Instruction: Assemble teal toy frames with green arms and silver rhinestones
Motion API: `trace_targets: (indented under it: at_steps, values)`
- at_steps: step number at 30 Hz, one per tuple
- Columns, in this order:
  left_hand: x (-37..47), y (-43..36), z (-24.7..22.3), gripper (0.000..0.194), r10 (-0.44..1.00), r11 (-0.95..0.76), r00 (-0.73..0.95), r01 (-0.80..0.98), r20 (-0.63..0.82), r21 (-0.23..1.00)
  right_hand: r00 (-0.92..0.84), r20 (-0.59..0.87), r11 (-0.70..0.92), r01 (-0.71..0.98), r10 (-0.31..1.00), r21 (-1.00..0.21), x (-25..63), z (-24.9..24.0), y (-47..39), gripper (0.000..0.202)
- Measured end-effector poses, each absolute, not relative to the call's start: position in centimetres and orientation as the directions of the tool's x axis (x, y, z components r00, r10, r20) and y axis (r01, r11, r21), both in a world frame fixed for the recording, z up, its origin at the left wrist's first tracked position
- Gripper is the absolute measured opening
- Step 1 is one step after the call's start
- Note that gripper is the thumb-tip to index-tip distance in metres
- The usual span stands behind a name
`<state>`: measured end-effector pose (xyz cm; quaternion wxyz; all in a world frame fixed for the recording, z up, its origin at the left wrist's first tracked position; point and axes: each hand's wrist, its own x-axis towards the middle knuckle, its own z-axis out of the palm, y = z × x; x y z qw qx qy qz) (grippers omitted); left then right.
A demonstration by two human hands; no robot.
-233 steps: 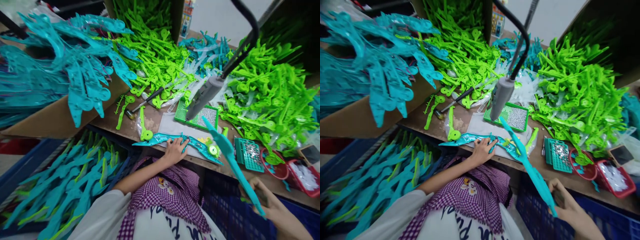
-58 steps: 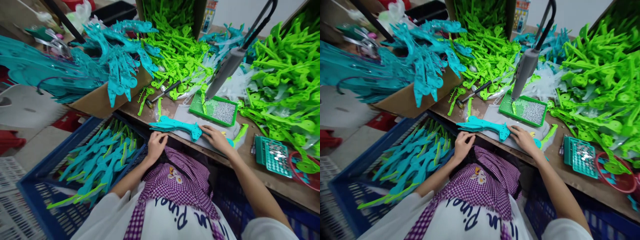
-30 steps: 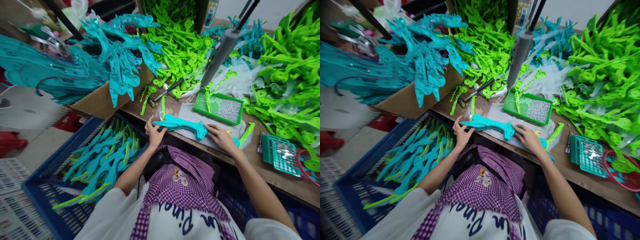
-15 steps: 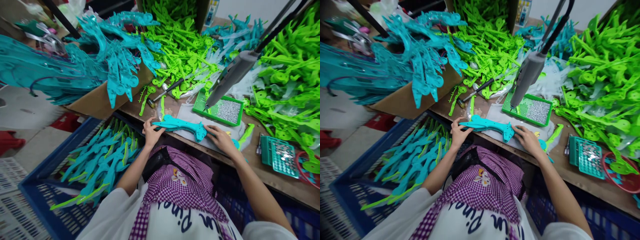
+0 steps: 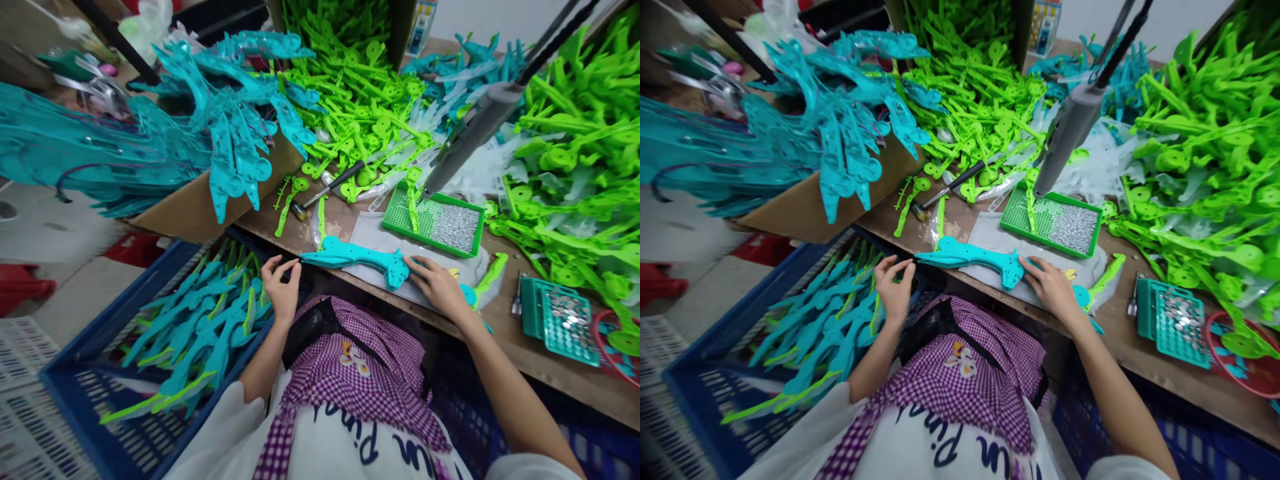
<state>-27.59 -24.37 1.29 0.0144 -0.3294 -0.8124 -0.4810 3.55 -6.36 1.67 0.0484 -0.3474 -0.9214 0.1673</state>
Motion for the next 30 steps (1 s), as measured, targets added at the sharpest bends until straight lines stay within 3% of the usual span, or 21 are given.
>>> trace_targets:
  at_steps: [1,3,6,8,10,14,17,22,25,27,30]
  values:
    - [-27.4,-24.4,2.3,0.021,0.53,0.323,-0.747,0.616,0.401,0.719,-0.754,-0.031,0.703,0.627,0.657,-0.335,3.5,1.6,-6.4,0.047]
    - [-26.9,-23.2,4.1,0.025,0.722,0.225,-0.544,0.769,0.427,0.599,-0.754,-0.033,0.705,0.628,0.656,-0.329,3.5,1.6,-6.4,0.046]
    - [-25.6,-18.9,5.3,0.042,0.959,-0.087,-0.062,0.866,0.278,0.492,-0.755,-0.029,0.71,0.628,0.655,-0.32,3.4,1.6,-6.4,0.046]
    - [-24.5,-15.3,5.0,0.049,0.976,-0.213,0.162,0.852,0.145,0.479,-0.756,-0.027,0.713,0.628,0.654,-0.313,3.4,1.7,-6.4,0.046]
    - [-23.6,-12.3,4.3,0.045,0.96,-0.25,0.281,0.835,0.012,0.49,-0.755,-0.025,0.713,0.63,0.655,-0.308,3.3,1.9,-6.5,0.046]
    - [-22.8,-9.8,3.5,0.038,0.919,-0.267,0.371,0.833,-0.131,0.484,-0.75,-0.044,0.709,0.641,0.66,-0.296,3.4,2.0,-6.5,0.046]
    - [-23.0,-10.0,3.7,0.035,0.928,-0.255,0.352,0.842,-0.125,0.476,-0.753,-0.042,0.712,0.637,0.657,-0.295,3.5,2.0,-6.6,0.046]
    - [-23.2,-10.4,3.8,0.049,0.886,-0.304,0.452,0.731,-0.1,0.611,-0.748,-0.03,0.718,0.647,0.663,-0.255,3.2,2.2,-7.1,0.046]
    - [-23.3,-10.3,3.3,0.043,0.89,-0.289,0.447,0.704,-0.089,0.648,-0.747,-0.041,0.716,0.65,0.664,-0.254,3.2,2.2,-7.3,0.046]
    - [-23.4,-10.1,2.8,0.044,0.897,-0.277,0.436,0.681,-0.072,0.677,-0.759,-0.04,0.714,0.629,0.65,-0.307,3.6,2.3,-7.4,0.046]
    - [-23.6,-9.7,2.2,0.049,0.89,-0.273,0.452,0.637,-0.063,0.721,-0.73,0.034,0.643,0.578,0.683,-0.503,4.0,3.3,-7.2,0.044]
